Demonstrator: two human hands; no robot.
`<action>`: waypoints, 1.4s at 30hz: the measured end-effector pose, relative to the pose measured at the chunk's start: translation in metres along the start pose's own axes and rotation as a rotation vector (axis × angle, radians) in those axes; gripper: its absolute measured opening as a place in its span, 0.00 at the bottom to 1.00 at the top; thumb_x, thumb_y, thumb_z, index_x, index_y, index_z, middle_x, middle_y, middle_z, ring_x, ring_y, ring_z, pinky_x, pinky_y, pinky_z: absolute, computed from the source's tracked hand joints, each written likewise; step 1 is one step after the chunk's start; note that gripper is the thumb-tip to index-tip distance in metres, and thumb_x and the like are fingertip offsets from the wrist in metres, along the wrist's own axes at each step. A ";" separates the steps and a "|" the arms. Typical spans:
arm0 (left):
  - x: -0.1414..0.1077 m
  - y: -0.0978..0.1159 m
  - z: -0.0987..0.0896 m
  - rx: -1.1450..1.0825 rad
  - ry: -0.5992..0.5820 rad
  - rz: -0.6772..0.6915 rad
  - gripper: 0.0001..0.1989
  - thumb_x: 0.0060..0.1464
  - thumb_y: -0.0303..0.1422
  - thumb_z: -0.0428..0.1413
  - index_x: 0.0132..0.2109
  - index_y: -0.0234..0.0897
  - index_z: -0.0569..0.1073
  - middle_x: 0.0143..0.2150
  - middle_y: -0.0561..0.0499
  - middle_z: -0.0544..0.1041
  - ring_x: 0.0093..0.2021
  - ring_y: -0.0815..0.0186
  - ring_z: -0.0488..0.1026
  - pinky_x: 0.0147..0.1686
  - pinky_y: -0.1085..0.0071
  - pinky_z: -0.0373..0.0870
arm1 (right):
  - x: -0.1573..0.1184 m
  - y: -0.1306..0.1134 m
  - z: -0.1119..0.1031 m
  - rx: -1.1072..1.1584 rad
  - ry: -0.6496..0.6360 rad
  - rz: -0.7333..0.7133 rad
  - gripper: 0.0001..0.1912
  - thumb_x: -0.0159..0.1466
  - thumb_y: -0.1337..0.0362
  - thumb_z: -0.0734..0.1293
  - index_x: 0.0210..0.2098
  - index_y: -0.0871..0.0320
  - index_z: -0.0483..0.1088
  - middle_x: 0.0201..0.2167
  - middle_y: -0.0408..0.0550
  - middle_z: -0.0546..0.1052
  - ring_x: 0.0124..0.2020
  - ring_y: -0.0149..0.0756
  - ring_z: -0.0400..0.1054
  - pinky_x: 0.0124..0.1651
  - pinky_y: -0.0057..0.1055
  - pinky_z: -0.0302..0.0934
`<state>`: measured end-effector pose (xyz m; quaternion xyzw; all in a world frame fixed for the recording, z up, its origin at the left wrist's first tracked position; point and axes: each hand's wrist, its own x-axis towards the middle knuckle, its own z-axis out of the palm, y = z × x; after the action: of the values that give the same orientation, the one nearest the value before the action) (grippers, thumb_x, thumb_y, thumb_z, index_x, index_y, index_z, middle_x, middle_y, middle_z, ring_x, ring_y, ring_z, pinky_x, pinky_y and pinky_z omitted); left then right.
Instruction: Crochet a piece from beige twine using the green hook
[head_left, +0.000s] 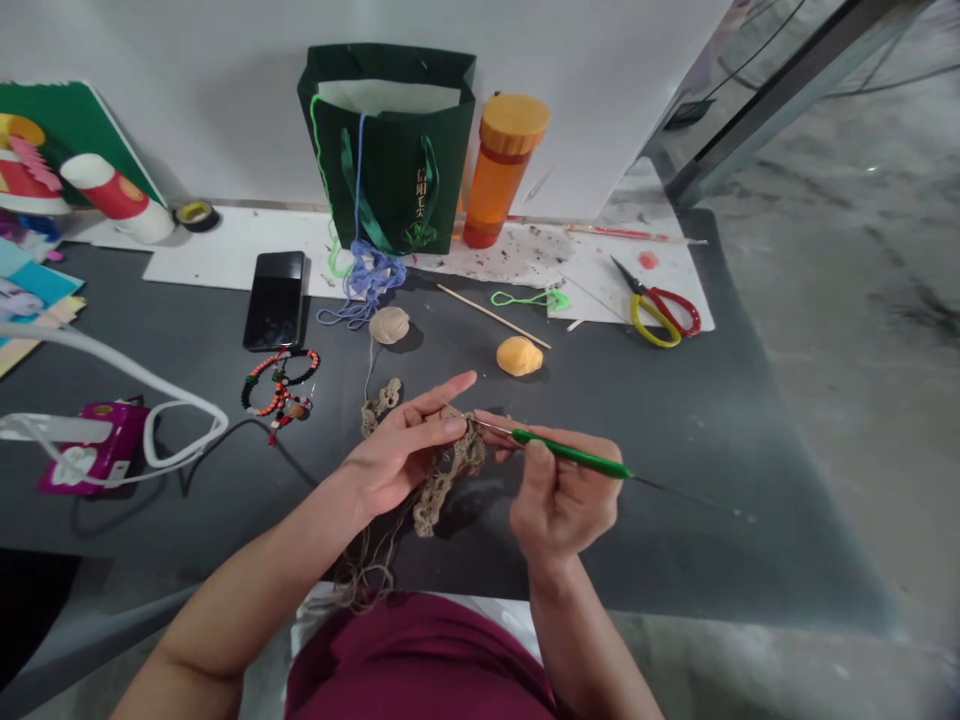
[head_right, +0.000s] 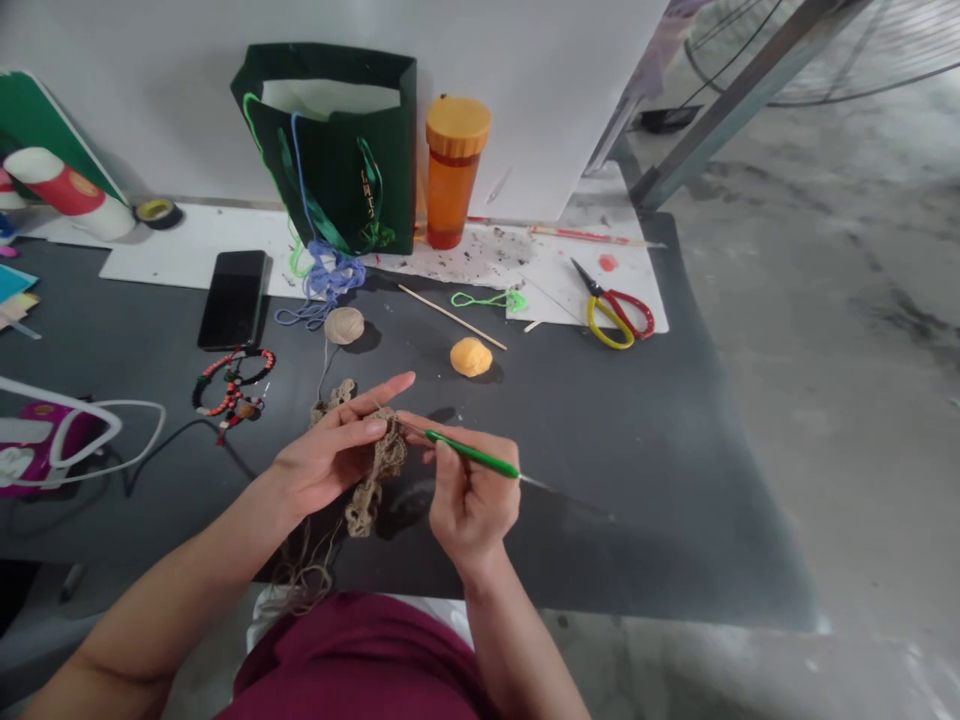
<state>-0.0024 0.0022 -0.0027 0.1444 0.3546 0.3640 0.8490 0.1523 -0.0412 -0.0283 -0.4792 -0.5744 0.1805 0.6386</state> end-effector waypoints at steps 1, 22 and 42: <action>0.000 0.001 -0.001 0.011 -0.008 -0.007 0.28 0.43 0.29 0.73 0.54 0.42 0.82 0.32 0.55 0.81 0.31 0.71 0.75 0.38 0.72 0.69 | 0.001 0.000 0.001 0.061 0.028 0.059 0.08 0.72 0.68 0.63 0.47 0.51 0.72 0.35 0.46 0.86 0.25 0.36 0.80 0.24 0.31 0.72; -0.002 -0.005 0.005 0.168 -0.003 0.230 0.23 0.43 0.30 0.74 0.49 0.46 0.84 0.34 0.56 0.83 0.37 0.69 0.79 0.49 0.68 0.72 | -0.004 0.006 0.006 0.255 0.039 0.341 0.02 0.68 0.63 0.70 0.40 0.53 0.75 0.32 0.42 0.82 0.26 0.29 0.73 0.30 0.28 0.68; -0.001 -0.010 0.008 0.101 0.102 0.286 0.29 0.37 0.28 0.76 0.50 0.45 0.84 0.30 0.57 0.78 0.33 0.73 0.74 0.40 0.74 0.71 | 0.000 0.002 0.009 0.060 -0.029 0.042 0.08 0.67 0.70 0.69 0.43 0.51 0.76 0.37 0.46 0.85 0.36 0.37 0.81 0.37 0.34 0.74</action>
<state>0.0084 -0.0053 -0.0016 0.2176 0.3908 0.4699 0.7610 0.1443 -0.0369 -0.0311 -0.4693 -0.5677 0.2178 0.6404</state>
